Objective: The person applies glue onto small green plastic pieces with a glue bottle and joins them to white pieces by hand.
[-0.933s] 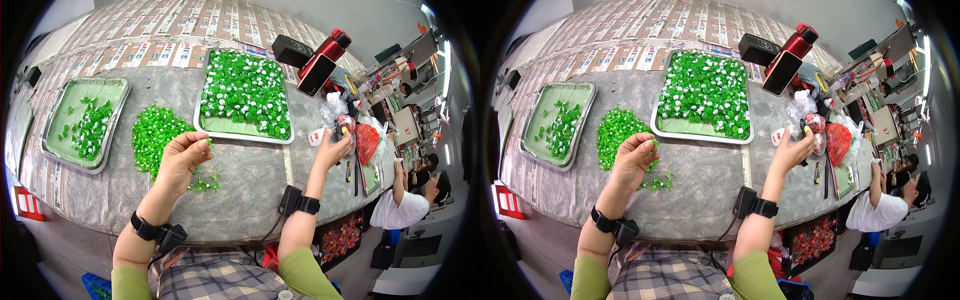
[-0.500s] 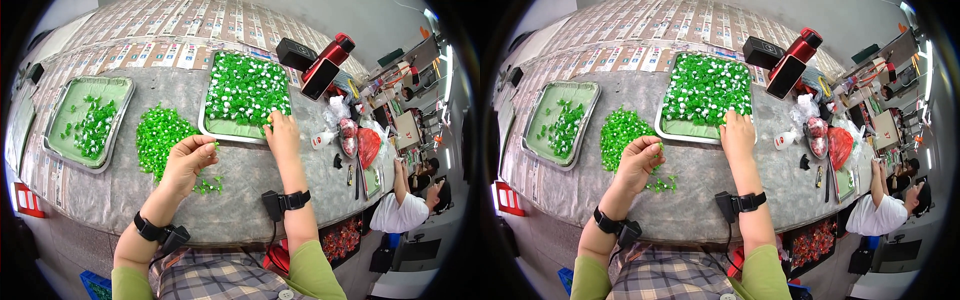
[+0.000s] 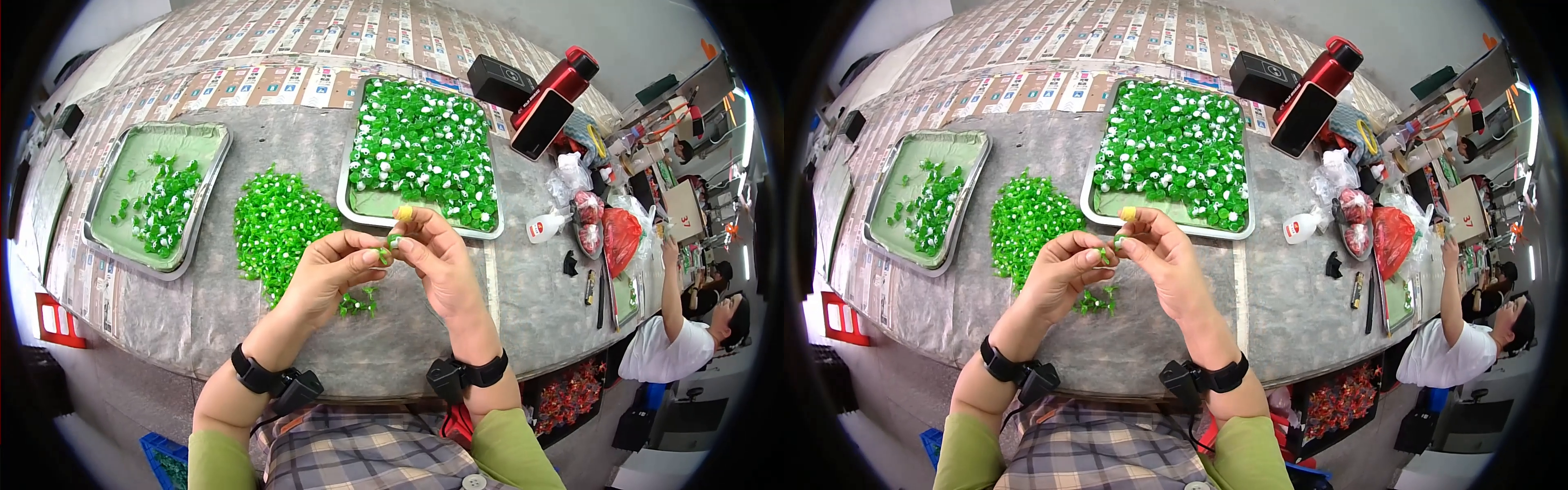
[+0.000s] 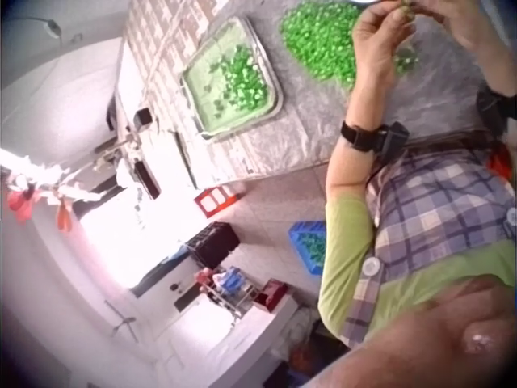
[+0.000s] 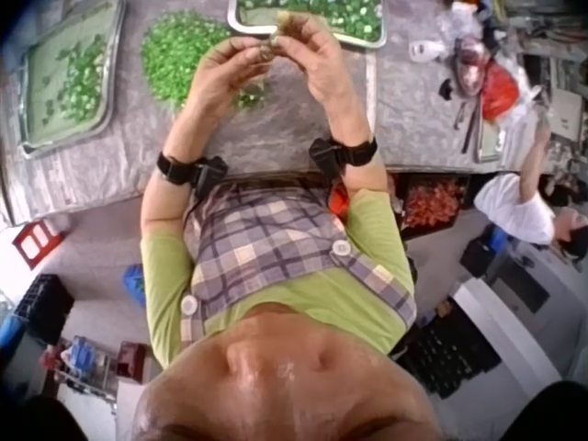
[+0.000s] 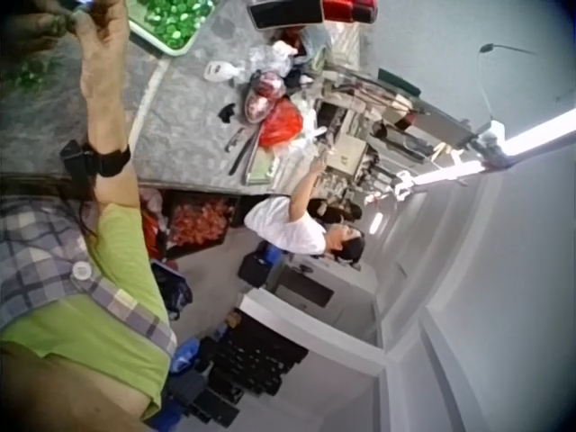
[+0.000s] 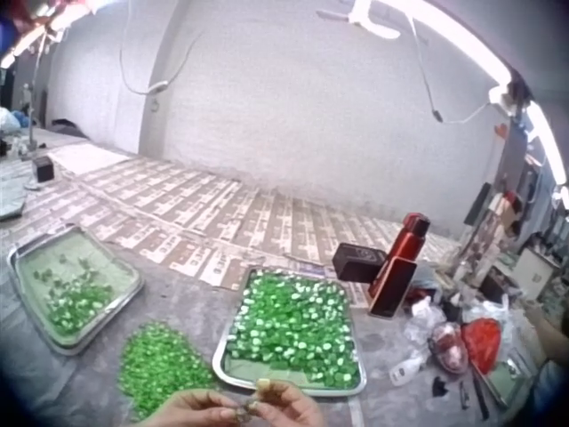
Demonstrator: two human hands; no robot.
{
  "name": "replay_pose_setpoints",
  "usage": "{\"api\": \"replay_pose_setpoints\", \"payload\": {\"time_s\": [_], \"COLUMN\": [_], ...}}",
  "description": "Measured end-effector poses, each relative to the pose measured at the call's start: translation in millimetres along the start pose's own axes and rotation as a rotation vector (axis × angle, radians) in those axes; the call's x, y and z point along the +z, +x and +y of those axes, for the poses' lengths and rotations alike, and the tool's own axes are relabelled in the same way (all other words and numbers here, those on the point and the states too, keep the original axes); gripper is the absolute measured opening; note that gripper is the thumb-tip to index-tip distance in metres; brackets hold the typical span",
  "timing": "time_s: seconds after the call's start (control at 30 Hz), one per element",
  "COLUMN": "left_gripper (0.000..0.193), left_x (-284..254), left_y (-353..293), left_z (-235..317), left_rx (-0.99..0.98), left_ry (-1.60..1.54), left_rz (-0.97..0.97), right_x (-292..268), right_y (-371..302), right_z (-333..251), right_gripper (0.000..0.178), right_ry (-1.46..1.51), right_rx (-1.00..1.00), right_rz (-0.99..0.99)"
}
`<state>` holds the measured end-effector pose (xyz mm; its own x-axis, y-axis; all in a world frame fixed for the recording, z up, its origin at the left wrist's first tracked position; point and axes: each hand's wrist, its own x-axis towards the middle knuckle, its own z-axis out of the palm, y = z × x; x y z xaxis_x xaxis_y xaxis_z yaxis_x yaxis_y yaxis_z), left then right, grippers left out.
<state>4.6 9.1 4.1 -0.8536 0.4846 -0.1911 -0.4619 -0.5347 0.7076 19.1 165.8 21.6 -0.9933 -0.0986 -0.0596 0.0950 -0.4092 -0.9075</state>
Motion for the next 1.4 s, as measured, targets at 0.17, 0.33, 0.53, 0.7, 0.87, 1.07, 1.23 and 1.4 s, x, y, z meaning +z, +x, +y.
{"api": "replay_pose_setpoints", "payload": {"time_s": [0.17, 0.33, 0.53, 0.7, 0.87, 1.07, 1.23, 1.4], "left_gripper": [0.013, 0.014, 0.014, 0.014, 0.013, 0.013, 0.011, 0.006], "left_x": [-1, -6, -4, -5, -5, -7, -8, 0], "left_y": [0, 0, -1, 0, 1, 1, 2, -2], "left_z": [0, 1, 2, 1, -1, -4, -6, -2], "left_rx": [0.030, 0.042, 0.045, 0.068, 0.095, 0.107, 0.131, 0.389], "left_ry": [-0.039, -0.057, -0.057, -0.064, -0.005, 0.053, 0.116, 0.453], "left_rz": [0.020, -0.018, -0.013, 0.018, 0.084, 0.083, 0.094, 0.090], "right_x": [1, -5, -9, -4, 1, 7, 6, 6], "right_y": [-2, 0, -2, -3, -5, -6, -7, -8], "right_z": [9, 12, 9, 7, 6, 10, 9, 8], "right_gripper": [0.029, 0.021, 0.020, 0.019, 0.019, 0.017, 0.017, 0.017], "right_ry": [-0.028, 0.062, 0.078, 0.038, 0.045, 0.022, -0.110, -0.052], "right_rx": [-0.014, 0.104, 0.098, 0.071, -0.028, -0.126, -0.124, -0.072], "right_rz": [0.014, -0.010, -0.039, 0.002, 0.031, 0.058, 0.055, 0.015]}}
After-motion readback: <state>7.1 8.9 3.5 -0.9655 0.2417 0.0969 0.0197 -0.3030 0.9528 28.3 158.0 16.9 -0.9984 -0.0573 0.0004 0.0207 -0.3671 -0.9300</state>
